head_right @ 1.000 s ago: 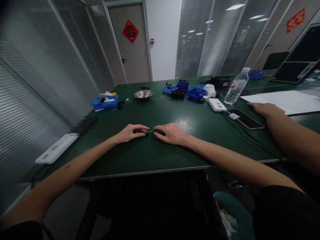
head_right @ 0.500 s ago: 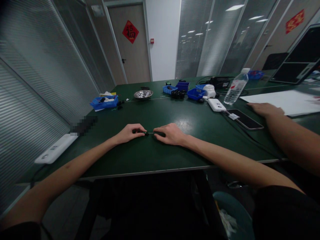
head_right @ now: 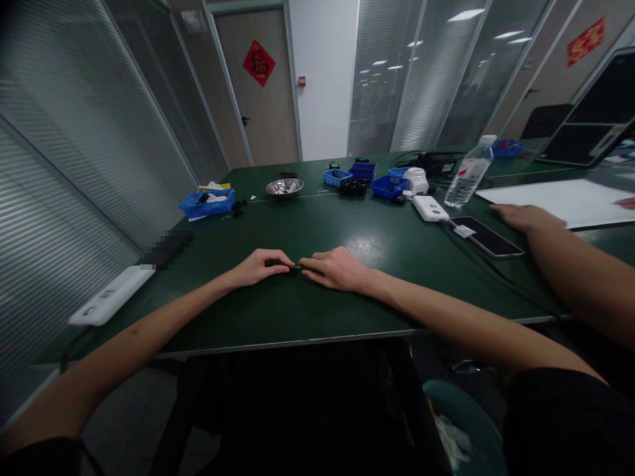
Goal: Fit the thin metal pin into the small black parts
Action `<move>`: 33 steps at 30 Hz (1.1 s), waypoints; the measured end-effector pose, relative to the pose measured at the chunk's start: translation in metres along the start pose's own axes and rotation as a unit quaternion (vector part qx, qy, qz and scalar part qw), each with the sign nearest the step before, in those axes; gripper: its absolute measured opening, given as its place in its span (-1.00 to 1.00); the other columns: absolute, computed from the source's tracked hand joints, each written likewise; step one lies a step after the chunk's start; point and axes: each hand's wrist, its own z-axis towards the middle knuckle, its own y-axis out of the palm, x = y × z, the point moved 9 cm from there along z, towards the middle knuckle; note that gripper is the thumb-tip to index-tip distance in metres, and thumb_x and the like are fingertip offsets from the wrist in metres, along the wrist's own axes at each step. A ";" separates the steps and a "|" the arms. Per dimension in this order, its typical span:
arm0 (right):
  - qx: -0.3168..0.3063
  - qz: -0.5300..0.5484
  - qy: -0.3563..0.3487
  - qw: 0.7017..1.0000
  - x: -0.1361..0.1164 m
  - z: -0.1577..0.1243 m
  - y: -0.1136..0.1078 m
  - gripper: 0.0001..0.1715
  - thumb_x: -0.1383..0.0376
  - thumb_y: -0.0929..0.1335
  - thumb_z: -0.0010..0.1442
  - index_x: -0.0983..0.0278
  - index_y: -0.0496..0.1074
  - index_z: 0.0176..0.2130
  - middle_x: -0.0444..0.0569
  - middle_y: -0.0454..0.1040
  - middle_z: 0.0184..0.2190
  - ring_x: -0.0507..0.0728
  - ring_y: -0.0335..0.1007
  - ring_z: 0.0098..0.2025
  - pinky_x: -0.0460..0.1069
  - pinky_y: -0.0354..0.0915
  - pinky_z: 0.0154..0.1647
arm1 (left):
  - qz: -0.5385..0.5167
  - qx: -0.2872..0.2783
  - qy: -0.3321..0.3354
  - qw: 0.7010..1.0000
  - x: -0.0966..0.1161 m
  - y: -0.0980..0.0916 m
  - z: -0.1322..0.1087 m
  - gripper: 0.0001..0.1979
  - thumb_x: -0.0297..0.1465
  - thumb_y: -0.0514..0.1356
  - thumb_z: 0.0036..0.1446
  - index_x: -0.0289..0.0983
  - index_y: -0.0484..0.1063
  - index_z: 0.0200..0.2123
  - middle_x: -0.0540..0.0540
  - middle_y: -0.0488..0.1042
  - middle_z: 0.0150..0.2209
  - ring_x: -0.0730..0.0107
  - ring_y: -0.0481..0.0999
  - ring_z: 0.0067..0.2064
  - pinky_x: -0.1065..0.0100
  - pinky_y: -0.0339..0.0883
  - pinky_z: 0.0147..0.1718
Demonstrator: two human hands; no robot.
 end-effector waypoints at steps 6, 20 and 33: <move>-0.004 -0.009 0.013 1.000 -0.003 0.001 -0.002 -0.47 0.07 0.18 0.58 0.28 0.52 0.22 0.05 0.60 -0.29 0.09 0.45 -0.39 -0.02 0.12 -0.40 | -0.013 -0.012 0.016 1.000 0.001 0.001 0.001 -0.72 -0.25 0.28 0.40 -0.22 0.65 0.05 -0.17 0.62 -0.05 0.23 0.58 -0.03 0.20 0.42 0.03; -0.015 0.215 0.142 0.966 0.025 0.003 0.008 -0.49 0.03 0.28 0.49 0.25 0.65 0.10 -0.07 0.66 -0.39 0.05 0.43 -0.51 -0.06 0.20 -0.40 | 0.054 -0.026 0.043 0.997 0.010 0.005 -0.001 -0.65 -0.27 0.27 0.40 -0.17 0.59 0.19 -0.18 0.54 0.00 0.25 0.53 -0.05 0.24 0.39 -0.05; 0.018 0.179 0.217 0.960 0.042 -0.001 0.003 -0.54 0.05 0.31 0.46 0.21 0.68 0.07 -0.03 0.73 -0.20 0.15 0.60 -0.35 0.01 0.38 -0.27 | 0.064 -0.004 0.004 0.998 0.005 0.003 -0.002 -0.54 -0.29 0.30 0.35 -0.19 0.45 0.27 -0.13 0.56 -0.05 0.28 0.51 -0.13 0.25 0.37 -0.14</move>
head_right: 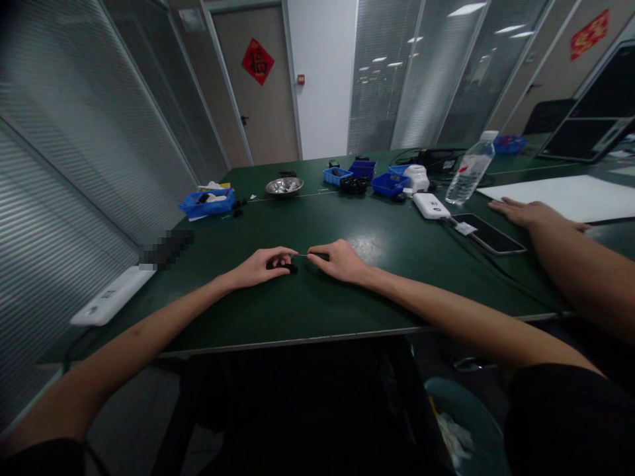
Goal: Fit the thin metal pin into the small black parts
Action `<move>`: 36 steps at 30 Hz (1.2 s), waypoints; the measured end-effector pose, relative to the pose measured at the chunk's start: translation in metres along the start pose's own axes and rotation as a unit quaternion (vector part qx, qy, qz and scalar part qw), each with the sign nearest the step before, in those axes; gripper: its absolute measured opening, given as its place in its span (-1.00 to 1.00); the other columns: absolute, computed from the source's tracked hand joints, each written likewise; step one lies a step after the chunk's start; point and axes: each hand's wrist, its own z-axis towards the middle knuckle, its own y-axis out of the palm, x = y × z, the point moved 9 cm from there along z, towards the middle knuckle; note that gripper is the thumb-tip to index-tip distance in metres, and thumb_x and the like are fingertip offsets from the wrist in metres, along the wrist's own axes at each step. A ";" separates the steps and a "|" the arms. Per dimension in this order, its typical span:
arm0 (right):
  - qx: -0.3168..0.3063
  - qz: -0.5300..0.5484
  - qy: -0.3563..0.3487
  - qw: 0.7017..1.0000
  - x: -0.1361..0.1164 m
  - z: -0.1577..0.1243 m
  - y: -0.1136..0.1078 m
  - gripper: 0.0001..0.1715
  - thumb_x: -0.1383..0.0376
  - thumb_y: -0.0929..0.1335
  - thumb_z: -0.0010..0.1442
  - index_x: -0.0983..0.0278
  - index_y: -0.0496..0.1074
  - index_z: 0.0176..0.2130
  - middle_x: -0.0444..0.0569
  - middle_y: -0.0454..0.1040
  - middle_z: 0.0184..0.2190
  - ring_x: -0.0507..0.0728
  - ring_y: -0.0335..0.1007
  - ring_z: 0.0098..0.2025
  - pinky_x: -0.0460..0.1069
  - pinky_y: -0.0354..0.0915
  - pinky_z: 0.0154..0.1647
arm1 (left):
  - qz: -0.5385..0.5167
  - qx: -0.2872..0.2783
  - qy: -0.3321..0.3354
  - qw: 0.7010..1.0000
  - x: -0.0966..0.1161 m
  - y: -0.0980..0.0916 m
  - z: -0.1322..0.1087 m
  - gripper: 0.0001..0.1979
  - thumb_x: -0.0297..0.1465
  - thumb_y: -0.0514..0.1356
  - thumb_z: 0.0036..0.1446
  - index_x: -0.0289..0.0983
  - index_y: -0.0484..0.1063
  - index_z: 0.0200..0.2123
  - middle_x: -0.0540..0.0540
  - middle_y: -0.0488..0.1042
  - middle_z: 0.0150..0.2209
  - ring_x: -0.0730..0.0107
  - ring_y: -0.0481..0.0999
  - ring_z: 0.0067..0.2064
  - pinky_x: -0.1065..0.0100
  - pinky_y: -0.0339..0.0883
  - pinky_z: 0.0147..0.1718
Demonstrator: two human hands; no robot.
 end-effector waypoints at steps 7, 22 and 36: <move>0.011 -0.006 0.016 1.000 0.007 0.001 -0.002 -0.54 0.04 0.30 0.48 0.19 0.67 0.07 -0.03 0.72 -0.10 0.18 0.63 -0.26 0.05 0.45 -0.17 | 0.083 0.038 0.028 0.995 0.005 -0.017 -0.002 -0.86 -0.32 0.28 0.34 -0.23 0.58 -0.10 -0.18 0.51 0.02 0.13 0.50 0.07 0.07 0.39 0.10; 0.009 -0.035 0.011 0.999 0.005 0.000 -0.001 -0.50 0.01 0.29 0.47 0.20 0.66 0.10 -0.02 0.72 -0.11 0.18 0.65 -0.28 0.04 0.44 -0.20 | 0.173 0.010 0.049 0.984 0.006 -0.012 -0.001 -0.71 -0.38 0.17 0.43 -0.17 0.52 0.15 -0.19 0.58 0.09 0.09 0.51 0.15 -0.04 0.32 0.21; -0.005 -0.028 0.001 1.000 0.004 0.000 0.001 -0.51 0.01 0.30 0.47 0.21 0.66 0.11 -0.02 0.72 -0.18 0.15 0.60 -0.35 0.03 0.40 -0.25 | 0.320 0.202 -0.236 0.895 -0.131 -0.154 -0.065 -0.64 -0.35 0.27 0.29 -0.21 0.60 0.13 -0.23 0.59 0.05 -0.02 0.57 0.05 0.06 0.41 0.11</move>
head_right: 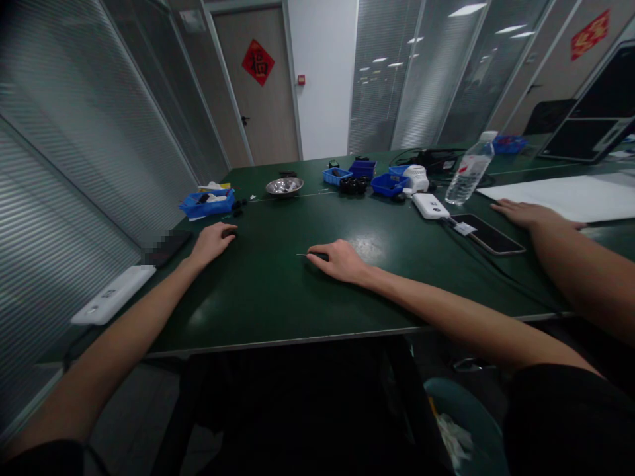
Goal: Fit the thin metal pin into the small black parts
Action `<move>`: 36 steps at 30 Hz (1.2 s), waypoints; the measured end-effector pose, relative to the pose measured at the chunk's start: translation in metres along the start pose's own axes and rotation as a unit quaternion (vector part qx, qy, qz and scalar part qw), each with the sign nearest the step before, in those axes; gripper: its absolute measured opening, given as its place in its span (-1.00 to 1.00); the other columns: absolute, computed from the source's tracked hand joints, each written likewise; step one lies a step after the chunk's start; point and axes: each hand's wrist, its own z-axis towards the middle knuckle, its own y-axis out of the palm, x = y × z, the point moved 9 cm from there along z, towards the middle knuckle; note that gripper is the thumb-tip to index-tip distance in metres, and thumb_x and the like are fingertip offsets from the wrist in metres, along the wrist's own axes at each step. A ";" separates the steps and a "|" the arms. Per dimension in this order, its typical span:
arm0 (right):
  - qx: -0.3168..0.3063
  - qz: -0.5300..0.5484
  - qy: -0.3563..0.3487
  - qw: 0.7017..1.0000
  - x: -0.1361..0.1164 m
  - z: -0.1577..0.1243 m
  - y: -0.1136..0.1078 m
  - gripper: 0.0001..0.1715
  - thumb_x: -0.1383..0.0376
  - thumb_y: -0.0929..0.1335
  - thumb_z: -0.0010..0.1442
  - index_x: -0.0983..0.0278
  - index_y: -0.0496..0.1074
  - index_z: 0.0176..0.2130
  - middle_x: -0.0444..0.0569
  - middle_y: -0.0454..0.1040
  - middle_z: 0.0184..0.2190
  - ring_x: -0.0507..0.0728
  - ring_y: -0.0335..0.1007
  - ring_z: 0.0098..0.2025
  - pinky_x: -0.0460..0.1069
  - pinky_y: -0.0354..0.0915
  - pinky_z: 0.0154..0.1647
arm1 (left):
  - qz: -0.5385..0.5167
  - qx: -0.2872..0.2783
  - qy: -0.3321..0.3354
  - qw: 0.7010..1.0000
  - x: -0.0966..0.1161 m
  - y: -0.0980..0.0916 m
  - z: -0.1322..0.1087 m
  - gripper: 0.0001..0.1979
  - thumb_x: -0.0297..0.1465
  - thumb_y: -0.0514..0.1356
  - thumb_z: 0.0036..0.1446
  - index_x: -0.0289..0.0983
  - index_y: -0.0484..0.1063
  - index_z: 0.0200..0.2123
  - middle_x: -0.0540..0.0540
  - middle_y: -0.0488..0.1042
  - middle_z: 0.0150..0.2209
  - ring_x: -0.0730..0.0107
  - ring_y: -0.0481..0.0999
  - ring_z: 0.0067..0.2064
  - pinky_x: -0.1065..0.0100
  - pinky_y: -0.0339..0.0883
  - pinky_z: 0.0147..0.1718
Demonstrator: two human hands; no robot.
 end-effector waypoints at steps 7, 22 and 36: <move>-0.009 -0.008 0.001 1.000 0.000 0.000 0.002 -0.48 0.01 0.29 0.48 0.23 0.64 0.13 -0.01 0.72 -0.14 0.14 0.60 -0.34 0.03 0.41 -0.23 | 0.098 0.018 -0.118 0.988 -0.081 -0.017 -0.002 -0.62 -0.40 0.25 0.27 -0.28 0.64 0.12 -0.28 0.61 0.10 -0.06 0.58 0.11 0.08 0.40 0.16; -0.016 -0.022 0.001 1.000 -0.003 0.000 0.002 -0.46 0.00 0.28 0.48 0.24 0.64 0.13 0.01 0.72 -0.18 0.14 0.60 -0.35 0.01 0.38 -0.25 | 0.093 0.006 -0.125 0.988 -0.085 -0.021 0.002 -0.63 -0.44 0.16 0.28 -0.32 0.69 0.05 -0.28 0.67 0.04 -0.06 0.62 0.12 0.12 0.42 0.20; -0.026 -0.026 -0.004 0.999 -0.003 -0.001 0.003 -0.45 0.00 0.28 0.48 0.25 0.63 0.14 0.00 0.71 -0.26 0.11 0.55 -0.40 0.00 0.32 -0.29 | 0.077 0.014 -0.139 0.987 -0.081 -0.026 -0.001 -0.67 -0.42 0.20 0.27 -0.30 0.65 0.03 -0.25 0.68 -0.01 0.02 0.62 0.04 0.17 0.44 0.07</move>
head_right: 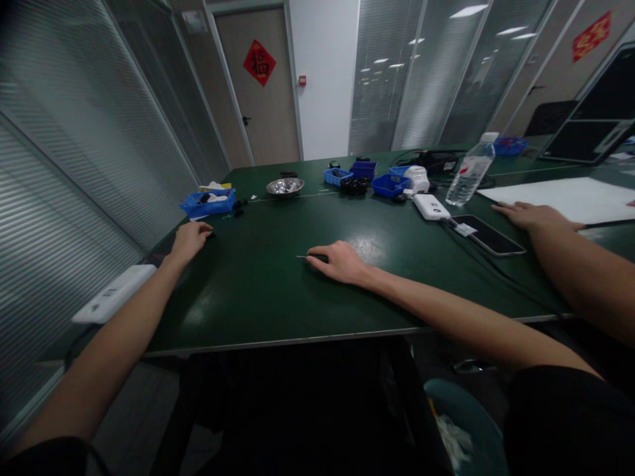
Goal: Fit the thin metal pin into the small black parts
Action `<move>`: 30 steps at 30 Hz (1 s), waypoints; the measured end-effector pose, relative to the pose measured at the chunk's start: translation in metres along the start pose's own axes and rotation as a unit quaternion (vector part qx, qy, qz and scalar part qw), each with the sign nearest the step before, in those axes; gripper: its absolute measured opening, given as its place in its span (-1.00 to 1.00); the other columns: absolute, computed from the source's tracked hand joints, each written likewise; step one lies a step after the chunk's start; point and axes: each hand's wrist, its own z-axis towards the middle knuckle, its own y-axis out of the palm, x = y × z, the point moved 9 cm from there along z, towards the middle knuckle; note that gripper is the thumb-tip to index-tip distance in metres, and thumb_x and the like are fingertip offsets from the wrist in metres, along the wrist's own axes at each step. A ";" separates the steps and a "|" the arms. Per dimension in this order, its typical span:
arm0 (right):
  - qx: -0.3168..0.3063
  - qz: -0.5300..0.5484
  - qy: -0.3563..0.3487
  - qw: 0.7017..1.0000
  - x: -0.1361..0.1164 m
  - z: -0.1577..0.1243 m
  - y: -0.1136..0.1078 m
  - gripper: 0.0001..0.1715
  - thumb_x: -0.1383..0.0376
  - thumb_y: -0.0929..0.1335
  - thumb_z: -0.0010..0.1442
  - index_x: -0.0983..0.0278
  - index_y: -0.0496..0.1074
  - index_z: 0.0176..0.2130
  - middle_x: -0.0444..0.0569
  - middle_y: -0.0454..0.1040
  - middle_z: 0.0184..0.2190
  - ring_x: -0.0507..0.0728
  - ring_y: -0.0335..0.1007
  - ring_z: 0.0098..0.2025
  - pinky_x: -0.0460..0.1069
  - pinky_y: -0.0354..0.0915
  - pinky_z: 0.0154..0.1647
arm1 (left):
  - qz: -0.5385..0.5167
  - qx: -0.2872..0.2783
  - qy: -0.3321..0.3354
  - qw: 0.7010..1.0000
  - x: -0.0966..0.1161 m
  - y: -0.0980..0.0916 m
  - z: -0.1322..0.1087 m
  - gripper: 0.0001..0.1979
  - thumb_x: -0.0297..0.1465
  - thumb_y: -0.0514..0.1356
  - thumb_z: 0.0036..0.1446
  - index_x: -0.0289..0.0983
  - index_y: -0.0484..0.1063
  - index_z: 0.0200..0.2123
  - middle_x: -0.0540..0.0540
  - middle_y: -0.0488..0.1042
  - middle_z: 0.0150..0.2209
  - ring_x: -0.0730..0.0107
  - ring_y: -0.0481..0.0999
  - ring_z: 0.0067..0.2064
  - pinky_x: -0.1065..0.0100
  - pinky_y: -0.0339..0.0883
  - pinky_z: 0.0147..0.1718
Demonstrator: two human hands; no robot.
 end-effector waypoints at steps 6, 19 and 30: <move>-0.003 0.006 0.001 1.000 0.000 0.000 0.001 -0.46 0.00 0.27 0.47 0.24 0.64 0.13 0.00 0.70 -0.27 0.11 0.53 -0.42 -0.01 0.29 -0.32 | 0.003 -0.003 0.009 1.000 -0.003 0.004 0.003 -0.70 -0.41 0.18 0.27 -0.29 0.65 -0.01 -0.25 0.67 0.00 0.00 0.62 0.06 0.15 0.42 0.11; -0.008 0.004 0.001 1.000 -0.003 0.000 -0.001 -0.44 -0.01 0.27 0.48 0.27 0.64 0.14 0.00 0.69 -0.32 0.10 0.49 -0.45 -0.01 0.28 -0.34 | 0.026 -0.003 -0.019 0.999 -0.001 -0.002 -0.003 -0.71 -0.38 0.18 0.30 -0.28 0.69 -0.06 -0.29 0.67 0.00 -0.04 0.63 0.04 0.10 0.45 0.14; -0.011 -0.002 -0.006 1.000 -0.003 0.000 0.000 -0.43 -0.01 0.27 0.48 0.26 0.63 0.14 0.01 0.69 -0.30 0.12 0.53 -0.41 0.00 0.31 -0.30 | 0.071 0.001 -0.013 0.997 0.012 -0.008 -0.007 -0.65 -0.41 0.19 0.25 -0.30 0.68 0.02 -0.35 0.66 0.02 -0.15 0.62 0.07 0.04 0.49 0.05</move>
